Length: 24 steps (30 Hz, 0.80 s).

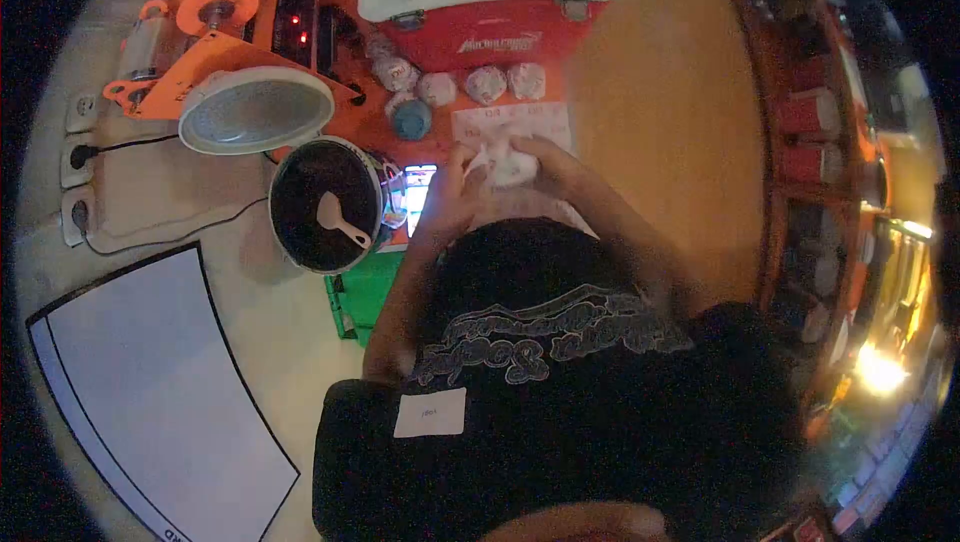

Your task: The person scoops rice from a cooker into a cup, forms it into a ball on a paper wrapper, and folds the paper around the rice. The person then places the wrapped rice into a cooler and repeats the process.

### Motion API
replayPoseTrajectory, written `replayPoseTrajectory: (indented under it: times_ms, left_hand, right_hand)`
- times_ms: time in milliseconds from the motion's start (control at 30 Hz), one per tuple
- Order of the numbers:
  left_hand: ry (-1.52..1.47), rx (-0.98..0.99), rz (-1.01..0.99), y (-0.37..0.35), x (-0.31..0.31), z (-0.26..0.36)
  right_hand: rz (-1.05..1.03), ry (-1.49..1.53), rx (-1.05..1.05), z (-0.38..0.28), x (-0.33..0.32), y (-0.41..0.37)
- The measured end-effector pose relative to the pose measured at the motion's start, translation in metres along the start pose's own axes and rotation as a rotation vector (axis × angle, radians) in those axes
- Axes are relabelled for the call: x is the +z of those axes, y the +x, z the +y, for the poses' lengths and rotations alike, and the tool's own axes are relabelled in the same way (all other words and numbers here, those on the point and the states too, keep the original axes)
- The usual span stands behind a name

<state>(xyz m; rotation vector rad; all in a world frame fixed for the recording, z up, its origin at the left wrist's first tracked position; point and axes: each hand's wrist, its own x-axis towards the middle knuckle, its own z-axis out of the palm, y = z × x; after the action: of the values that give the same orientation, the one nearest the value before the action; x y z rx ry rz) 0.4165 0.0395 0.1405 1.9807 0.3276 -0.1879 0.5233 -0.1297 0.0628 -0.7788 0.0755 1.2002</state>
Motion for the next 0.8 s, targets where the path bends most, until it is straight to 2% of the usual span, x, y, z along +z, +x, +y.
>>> replayPoseTrajectory:
  times_ms: [33,100,167,233,267,300,333,367,433,467,533,600,633,700,733,767,800]
  left_hand:
    - [-0.002,0.005,0.012,-0.002,-0.005,0.005]
    - [-0.111,0.02,0.011,-0.002,-0.013,0.012]
    - [-0.078,0.026,0.01,0.005,-0.018,0.003]
    - [-0.13,-0.148,0.059,-0.001,-0.02,0.007]
    - [0.073,-0.112,0.084,0.001,-0.018,-0.004]
    - [0.073,-0.101,0.094,0.003,-0.02,0.001]
    - [-0.068,-0.273,0.083,0.005,-0.021,0.008]
    - [-0.21,-0.443,0.068,0.006,-0.022,0.011]
    - [-0.323,-0.403,0.089,0.003,-0.027,0.0]
    - [-0.433,-0.376,0.102,-0.001,-0.028,-0.009]
    - [-0.379,-0.319,0.115,-0.003,-0.033,-0.038]
    - [-0.329,-0.261,0.131,-0.002,-0.035,-0.041]
    - [-0.35,-0.222,0.139,-0.002,-0.039,-0.035]
    - [-0.377,-0.187,0.146,0.006,-0.046,-0.023]
    - [-0.354,-0.258,0.13,0.012,-0.047,-0.019]
    - [-0.33,-0.327,0.114,0.018,-0.046,-0.018]
    - [-0.489,-0.158,0.158,0.02,-0.036,-0.035]
  right_hand:
    - [-0.008,-0.011,0.0,-0.006,0.011,-0.007]
    - [-0.055,0.154,0.074,-0.007,0.033,-0.032]
    - [-0.122,0.032,0.036,-0.003,0.025,-0.022]
    - [-0.297,-0.094,-0.013,-0.006,0.033,-0.025]
    - [-0.306,-0.109,-0.021,-0.009,0.039,-0.026]
    - [-0.221,-0.16,-0.062,-0.015,0.047,-0.029]
    - [-0.135,-0.211,-0.103,-0.027,0.058,-0.029]
    - [-0.141,-0.222,-0.11,-0.045,0.067,-0.032]
    - [0.133,-0.481,-0.072,-0.089,0.087,-0.042]
    - [-0.01,-0.27,-0.21,-0.104,0.076,-0.036]
    - [-0.058,-0.14,-0.241,-0.186,0.091,-0.014]
    - [0.145,-0.24,-0.383,-0.23,0.095,0.03]
    - [0.149,-0.244,-0.377,-0.254,0.085,0.054]
    - [0.232,-1.352,-0.413,-0.293,0.066,0.098]
    - [0.229,-1.354,-0.403,-0.3,0.064,0.112]
    - [0.245,-1.351,-0.275,-0.308,0.069,0.125]
    - [0.258,-1.345,-0.142,-0.313,0.071,0.136]
